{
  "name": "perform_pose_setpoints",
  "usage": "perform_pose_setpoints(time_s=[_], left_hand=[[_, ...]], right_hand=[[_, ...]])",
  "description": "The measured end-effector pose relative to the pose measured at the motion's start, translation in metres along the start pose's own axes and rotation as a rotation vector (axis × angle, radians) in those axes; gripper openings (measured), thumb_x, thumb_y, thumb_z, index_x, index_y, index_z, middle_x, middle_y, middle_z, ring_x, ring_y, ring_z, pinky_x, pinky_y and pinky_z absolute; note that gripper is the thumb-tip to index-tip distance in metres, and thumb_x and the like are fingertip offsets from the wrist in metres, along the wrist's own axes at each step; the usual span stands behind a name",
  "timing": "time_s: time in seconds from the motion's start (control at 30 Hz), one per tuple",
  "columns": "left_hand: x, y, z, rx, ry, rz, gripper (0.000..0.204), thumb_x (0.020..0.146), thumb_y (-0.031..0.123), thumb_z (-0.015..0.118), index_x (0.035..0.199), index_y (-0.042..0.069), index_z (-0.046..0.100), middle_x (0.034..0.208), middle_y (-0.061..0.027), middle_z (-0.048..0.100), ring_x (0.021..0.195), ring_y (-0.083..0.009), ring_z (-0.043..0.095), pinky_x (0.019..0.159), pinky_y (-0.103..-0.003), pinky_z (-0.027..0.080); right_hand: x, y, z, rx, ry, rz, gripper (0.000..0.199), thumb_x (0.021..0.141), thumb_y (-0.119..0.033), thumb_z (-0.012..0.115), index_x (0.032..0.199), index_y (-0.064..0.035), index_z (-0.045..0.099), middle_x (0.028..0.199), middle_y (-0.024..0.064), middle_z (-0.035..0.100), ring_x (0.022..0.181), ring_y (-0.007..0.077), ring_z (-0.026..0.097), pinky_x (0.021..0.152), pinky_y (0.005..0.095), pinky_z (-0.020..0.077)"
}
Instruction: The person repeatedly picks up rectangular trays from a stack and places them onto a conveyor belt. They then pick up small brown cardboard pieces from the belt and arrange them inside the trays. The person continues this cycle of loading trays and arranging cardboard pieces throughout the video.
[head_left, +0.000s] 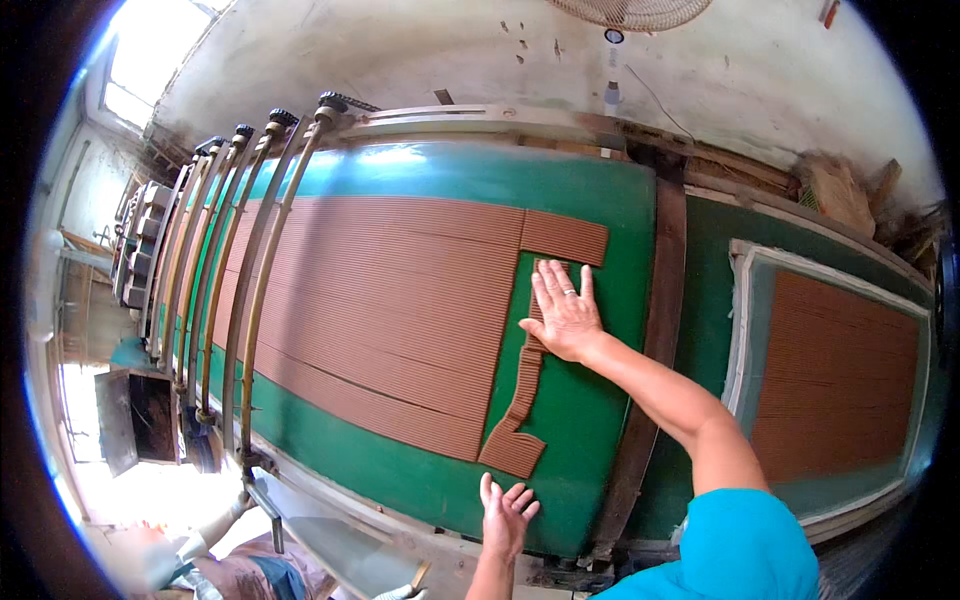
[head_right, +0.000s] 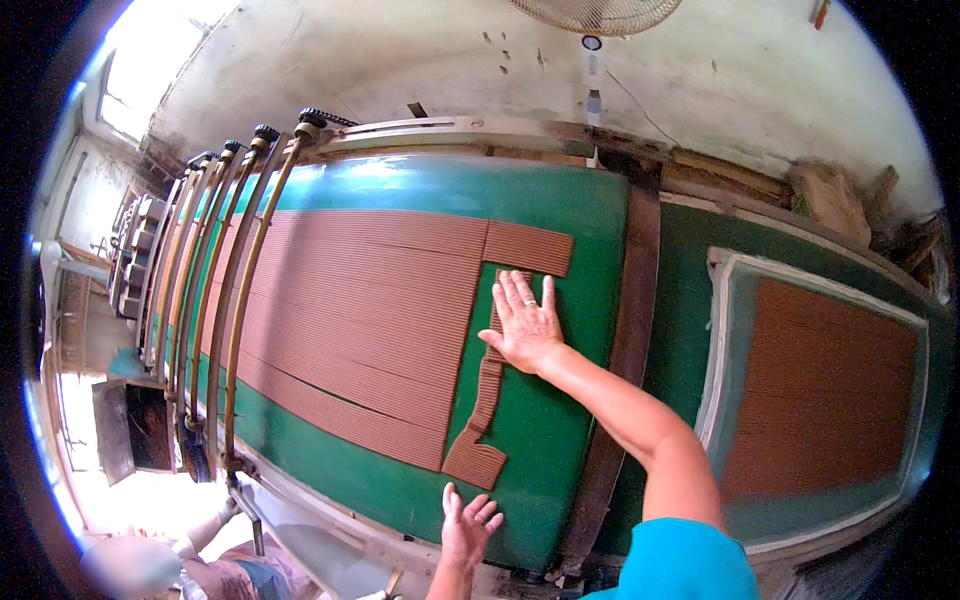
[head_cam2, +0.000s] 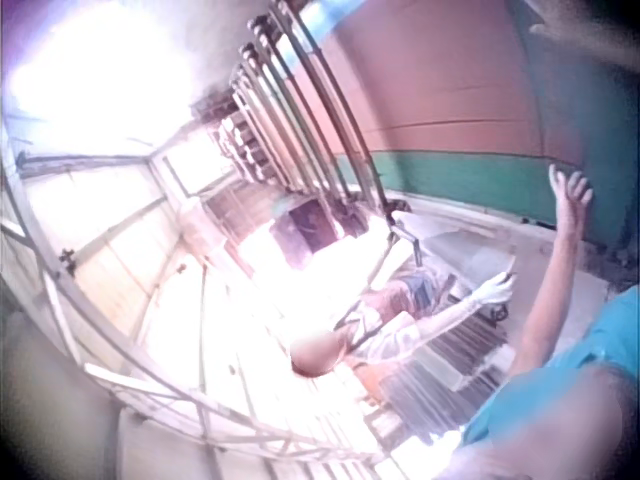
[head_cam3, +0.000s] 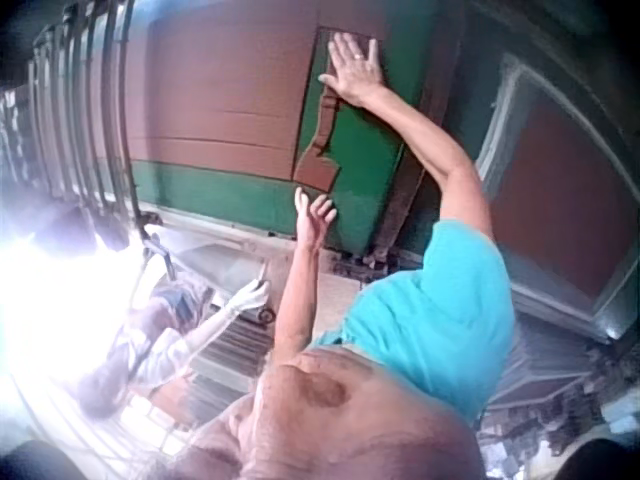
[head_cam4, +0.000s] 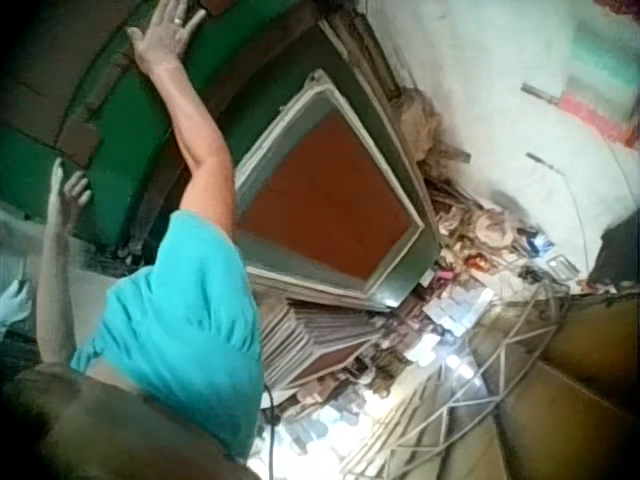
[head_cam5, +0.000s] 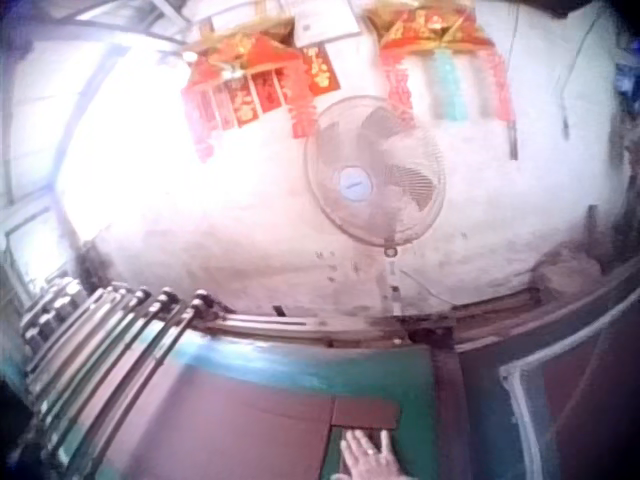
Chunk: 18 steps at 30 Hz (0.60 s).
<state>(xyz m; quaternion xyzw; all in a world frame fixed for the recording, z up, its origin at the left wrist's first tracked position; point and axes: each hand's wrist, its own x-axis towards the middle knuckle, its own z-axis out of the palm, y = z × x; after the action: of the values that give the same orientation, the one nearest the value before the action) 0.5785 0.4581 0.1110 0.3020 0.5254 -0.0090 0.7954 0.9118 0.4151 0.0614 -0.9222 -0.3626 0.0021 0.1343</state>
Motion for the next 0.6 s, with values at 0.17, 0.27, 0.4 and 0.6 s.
perform_pose_setpoints(time_s=[0.17, 0.27, 0.4, 0.6], left_hand=[[-0.008, -0.010, 0.011, 0.015, -0.035, -0.040, 0.064, 0.091, 0.049, 0.040, 0.140, 0.037, 0.000, 0.136, -0.0251, 0.024, 0.116, -0.0352, 0.038, 0.092, -0.053, 0.035], [-0.011, -0.022, 0.017, 0.012, -0.085, -0.046, 0.065, 0.091, 0.050, 0.039, 0.140, 0.037, -0.002, 0.138, -0.0260, 0.022, 0.119, -0.0365, 0.036, 0.093, -0.052, 0.034], [-0.012, -0.026, 0.030, -0.028, -0.102, -0.089, 0.062, 0.092, 0.052, 0.034, 0.140, 0.036, -0.001, 0.138, -0.0249, 0.022, 0.120, -0.0365, 0.035, 0.095, -0.050, 0.034], [-0.034, -0.059, 0.021, -0.189, -0.196, 0.032, 0.052, 0.090, 0.056, 0.032, 0.111, 0.011, 0.048, 0.118, -0.0080, 0.051, 0.111, -0.0233, 0.048, 0.093, -0.037, 0.039]], right_hand=[[0.058, 0.035, -0.035, -0.056, 0.185, 0.055, 0.069, 0.089, -0.057, 0.028, 0.138, -0.0077, 0.029, 0.146, 0.0114, 0.020, 0.136, 0.0290, 0.015, 0.104, 0.0627, 0.0032], [0.071, 0.067, -0.034, 0.124, 0.142, 0.207, 0.058, 0.091, -0.055, 0.027, 0.118, -0.0070, 0.046, 0.122, 0.0129, 0.048, 0.114, 0.0294, 0.043, 0.098, 0.0502, 0.0265], [-0.056, -0.018, -0.041, -0.109, 0.026, -0.083, 0.038, 0.084, -0.044, 0.040, 0.084, -0.0082, 0.055, 0.083, 0.0131, 0.053, 0.079, 0.0287, 0.050, 0.075, 0.0526, 0.0352], [-0.271, -0.125, -0.044, 0.343, -0.007, -0.235, 0.034, 0.083, -0.042, 0.047, 0.088, -0.0097, 0.057, 0.079, 0.0074, 0.052, 0.076, 0.0245, 0.051, 0.067, 0.0393, 0.0378]])
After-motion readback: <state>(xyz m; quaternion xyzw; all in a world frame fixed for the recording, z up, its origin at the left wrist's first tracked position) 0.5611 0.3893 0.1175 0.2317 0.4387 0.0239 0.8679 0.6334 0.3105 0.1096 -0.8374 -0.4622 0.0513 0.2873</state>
